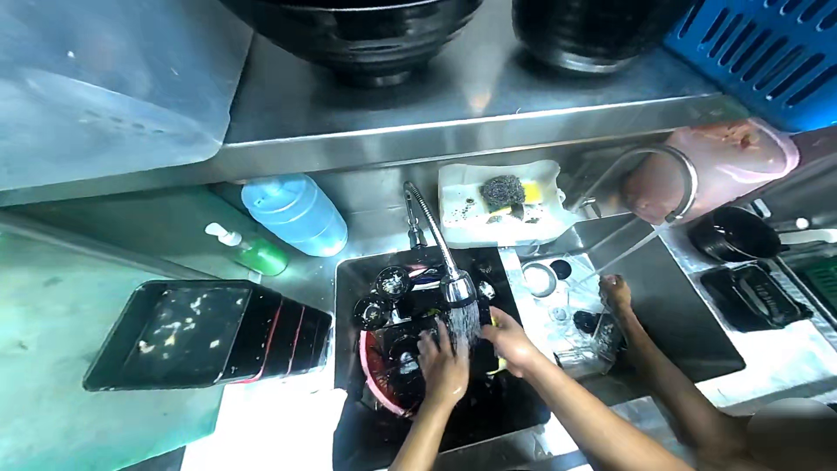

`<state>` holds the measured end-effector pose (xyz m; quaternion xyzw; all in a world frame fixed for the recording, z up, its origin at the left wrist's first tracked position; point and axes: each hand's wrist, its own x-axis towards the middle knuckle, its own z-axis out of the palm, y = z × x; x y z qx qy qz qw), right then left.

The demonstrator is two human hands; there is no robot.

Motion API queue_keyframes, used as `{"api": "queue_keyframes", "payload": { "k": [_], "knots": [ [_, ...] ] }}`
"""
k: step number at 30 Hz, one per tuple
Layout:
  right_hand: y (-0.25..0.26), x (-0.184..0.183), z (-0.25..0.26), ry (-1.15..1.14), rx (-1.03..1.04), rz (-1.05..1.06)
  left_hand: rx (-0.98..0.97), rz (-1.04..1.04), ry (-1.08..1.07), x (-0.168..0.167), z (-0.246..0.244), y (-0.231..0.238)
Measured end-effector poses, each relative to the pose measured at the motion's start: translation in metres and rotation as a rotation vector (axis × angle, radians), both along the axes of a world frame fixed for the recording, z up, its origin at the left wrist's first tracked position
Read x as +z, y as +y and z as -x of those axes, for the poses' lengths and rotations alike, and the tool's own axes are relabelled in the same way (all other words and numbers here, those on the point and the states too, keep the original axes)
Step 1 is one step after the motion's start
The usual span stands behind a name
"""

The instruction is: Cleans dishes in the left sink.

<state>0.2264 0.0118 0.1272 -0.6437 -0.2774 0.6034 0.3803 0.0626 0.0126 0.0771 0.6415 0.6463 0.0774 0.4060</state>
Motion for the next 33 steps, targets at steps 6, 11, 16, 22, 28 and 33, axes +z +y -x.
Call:
{"api": "queue_keyframes", "payload": {
  "k": [6,11,16,22,28,33],
  "knots": [
    [-0.014,0.003,0.018,-0.041,-0.026,-0.038,0.151,-0.189,-0.035,-0.019,-0.028,0.044],
    [-0.017,0.012,0.009,-0.168,-0.102,-0.132,0.29,-0.023,0.098,-0.05,-0.012,0.069],
    [-0.014,-0.004,0.004,-0.195,-0.265,-0.209,0.282,0.237,0.017,-0.049,-0.025,0.037],
    [-0.016,-0.015,0.003,-0.084,-0.317,-0.153,0.134,0.198,0.145,-0.01,-0.031,0.027],
    [-0.026,0.001,0.012,-0.034,-0.127,-0.141,0.325,0.092,0.039,-0.045,-0.007,0.075],
    [-0.025,0.005,-0.017,0.069,-0.157,-0.114,0.501,0.176,-0.268,-0.056,0.023,0.082]
  ]
}}
